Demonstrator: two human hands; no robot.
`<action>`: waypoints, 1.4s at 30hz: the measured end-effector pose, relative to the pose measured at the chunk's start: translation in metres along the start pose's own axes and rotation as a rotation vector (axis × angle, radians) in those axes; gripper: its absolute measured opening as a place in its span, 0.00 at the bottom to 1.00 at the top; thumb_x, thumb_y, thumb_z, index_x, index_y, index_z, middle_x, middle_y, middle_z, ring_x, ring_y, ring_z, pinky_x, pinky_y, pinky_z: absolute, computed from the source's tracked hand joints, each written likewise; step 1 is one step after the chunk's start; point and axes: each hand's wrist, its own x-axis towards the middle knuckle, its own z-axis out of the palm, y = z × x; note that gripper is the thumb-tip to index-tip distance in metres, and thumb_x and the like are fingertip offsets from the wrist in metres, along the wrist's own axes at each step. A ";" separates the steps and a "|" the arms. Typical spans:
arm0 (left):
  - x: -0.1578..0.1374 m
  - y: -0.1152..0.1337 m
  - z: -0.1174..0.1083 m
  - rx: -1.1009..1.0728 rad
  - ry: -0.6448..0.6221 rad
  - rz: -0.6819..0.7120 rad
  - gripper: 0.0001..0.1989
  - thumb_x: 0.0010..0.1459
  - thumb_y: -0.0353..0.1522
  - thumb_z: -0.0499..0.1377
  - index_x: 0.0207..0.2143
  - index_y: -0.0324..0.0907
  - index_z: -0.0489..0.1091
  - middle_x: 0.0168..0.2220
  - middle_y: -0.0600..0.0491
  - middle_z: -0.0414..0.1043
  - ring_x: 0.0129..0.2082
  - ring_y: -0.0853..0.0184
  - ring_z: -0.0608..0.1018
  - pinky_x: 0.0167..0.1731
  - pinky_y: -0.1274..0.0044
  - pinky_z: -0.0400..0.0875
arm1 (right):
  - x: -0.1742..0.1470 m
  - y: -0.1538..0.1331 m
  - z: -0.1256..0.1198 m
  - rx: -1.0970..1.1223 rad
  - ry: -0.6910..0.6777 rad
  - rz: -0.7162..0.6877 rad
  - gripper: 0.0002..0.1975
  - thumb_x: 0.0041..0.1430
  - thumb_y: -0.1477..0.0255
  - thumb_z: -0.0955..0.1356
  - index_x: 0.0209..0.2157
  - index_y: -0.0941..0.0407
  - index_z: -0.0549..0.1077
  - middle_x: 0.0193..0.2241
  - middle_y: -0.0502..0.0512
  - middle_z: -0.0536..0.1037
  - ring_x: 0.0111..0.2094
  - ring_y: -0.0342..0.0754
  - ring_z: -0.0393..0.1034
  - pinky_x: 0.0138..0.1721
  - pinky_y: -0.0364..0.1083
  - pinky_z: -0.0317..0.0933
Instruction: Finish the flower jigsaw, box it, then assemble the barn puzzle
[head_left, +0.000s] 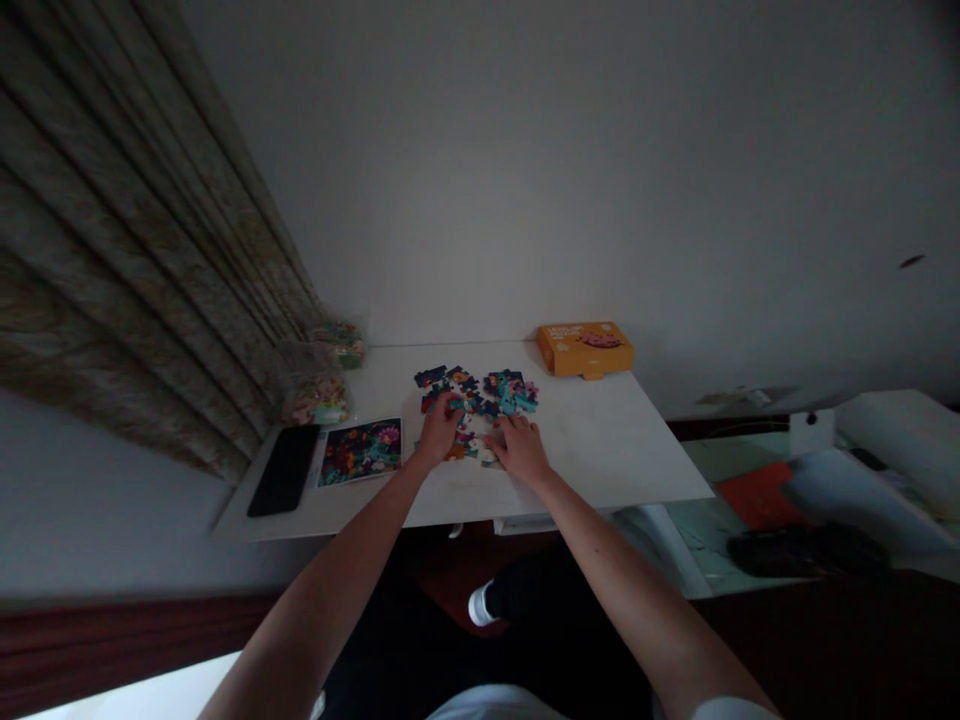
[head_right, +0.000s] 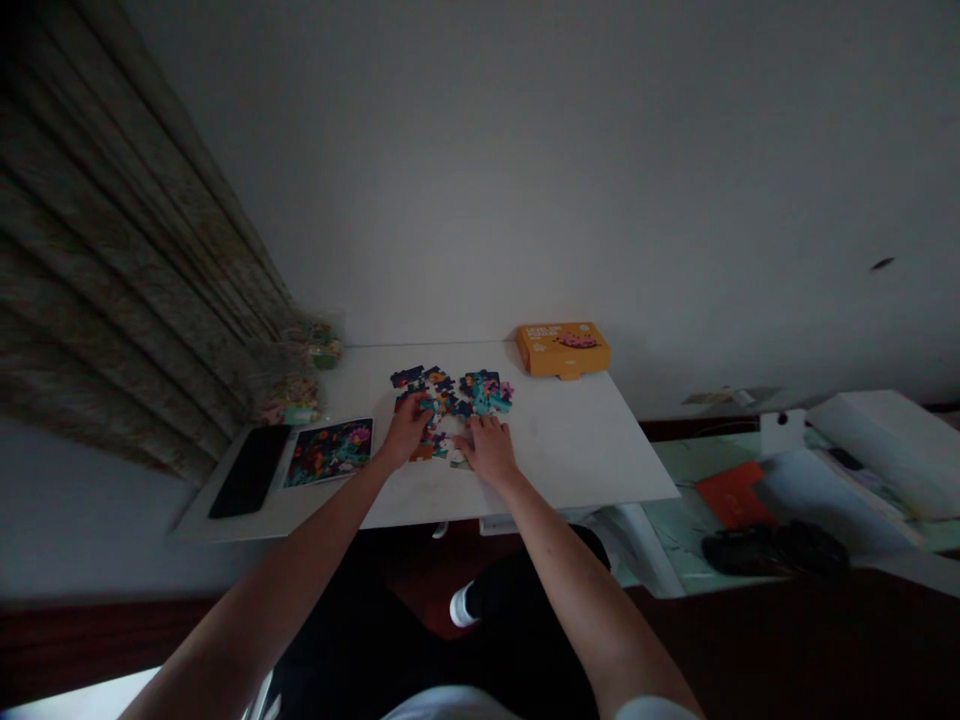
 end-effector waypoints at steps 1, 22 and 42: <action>0.004 0.000 -0.005 0.037 0.018 0.010 0.17 0.65 0.29 0.57 0.56 0.43 0.67 0.39 0.53 0.76 0.29 0.69 0.78 0.32 0.76 0.76 | 0.005 -0.004 0.002 -0.004 0.007 0.011 0.17 0.72 0.57 0.63 0.49 0.54 0.73 0.49 0.64 0.77 0.53 0.61 0.68 0.49 0.55 0.60; -0.085 -0.027 -0.053 0.860 -0.337 0.559 0.15 0.68 0.31 0.55 0.55 0.47 0.73 0.60 0.47 0.74 0.60 0.58 0.74 0.62 0.63 0.66 | 0.021 0.021 0.024 0.449 0.281 0.278 0.12 0.60 0.72 0.65 0.45 0.54 0.76 0.45 0.60 0.79 0.48 0.54 0.73 0.53 0.52 0.66; -0.026 0.006 -0.023 -0.440 -0.011 -0.242 0.11 0.56 0.40 0.61 0.35 0.42 0.74 0.33 0.50 0.78 0.35 0.62 0.80 0.37 0.71 0.77 | 0.015 0.055 0.013 1.662 0.318 0.586 0.24 0.33 0.60 0.82 0.33 0.52 0.78 0.29 0.49 0.81 0.32 0.48 0.74 0.34 0.46 0.64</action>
